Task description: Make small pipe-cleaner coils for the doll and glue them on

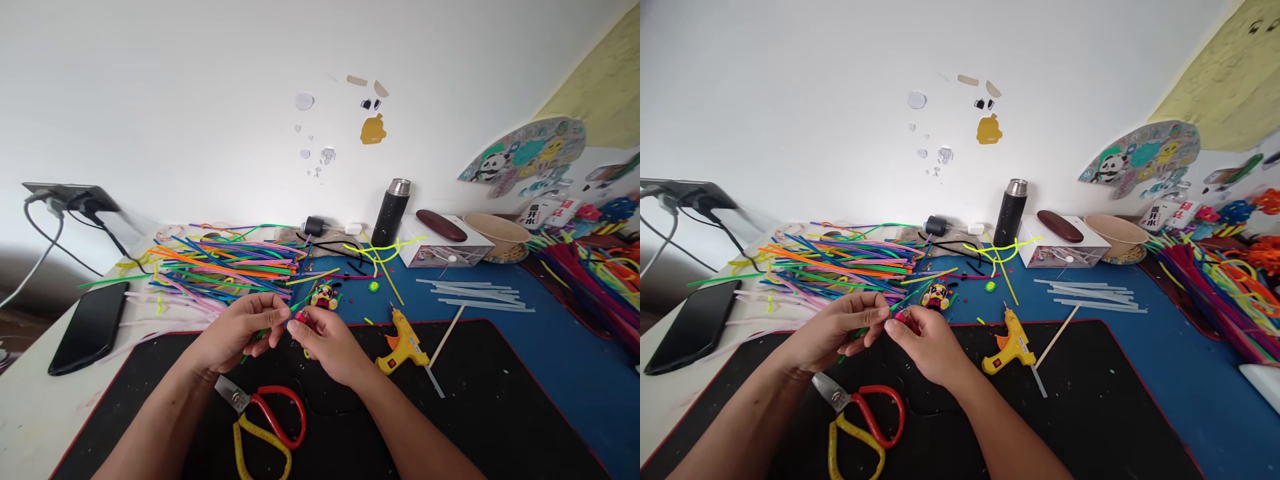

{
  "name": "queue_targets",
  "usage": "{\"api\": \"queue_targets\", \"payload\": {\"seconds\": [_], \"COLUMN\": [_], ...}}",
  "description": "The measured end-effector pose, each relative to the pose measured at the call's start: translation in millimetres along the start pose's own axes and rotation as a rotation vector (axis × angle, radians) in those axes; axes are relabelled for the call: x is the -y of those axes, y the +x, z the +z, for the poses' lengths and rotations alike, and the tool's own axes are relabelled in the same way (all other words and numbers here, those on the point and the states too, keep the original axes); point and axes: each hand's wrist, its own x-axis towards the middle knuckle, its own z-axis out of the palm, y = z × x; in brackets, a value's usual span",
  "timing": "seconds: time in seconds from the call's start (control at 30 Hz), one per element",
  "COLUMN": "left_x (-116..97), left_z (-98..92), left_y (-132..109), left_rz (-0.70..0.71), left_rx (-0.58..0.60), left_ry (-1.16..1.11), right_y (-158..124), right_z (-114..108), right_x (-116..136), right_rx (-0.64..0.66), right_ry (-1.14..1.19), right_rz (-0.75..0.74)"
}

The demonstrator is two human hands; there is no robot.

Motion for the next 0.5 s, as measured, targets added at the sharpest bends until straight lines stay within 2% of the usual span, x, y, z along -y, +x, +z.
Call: {"api": "queue_targets", "payload": {"seconds": [0.1,0.23,0.33,0.5], "left_x": [-1,-2,-3,-4], "left_z": [0.2,-1.6,-3.1,-3.7], "left_y": [1,2,3,4], "left_rz": [0.028,0.116,0.188,0.234], "left_rx": [-0.032,-0.127,-0.192,-0.211], "left_ry": [-0.003,-0.03,-0.066,-0.114], "right_y": [-1,-2,-4,-3], "right_z": [0,3,7,15], "right_x": [0,2,5,1], "right_rx": [-0.015,-0.081,-0.067,-0.056], "right_ry": [-0.104,-0.361,-0.511,-0.768], "right_rz": [-0.02,-0.091,-0.16,-0.293]}}
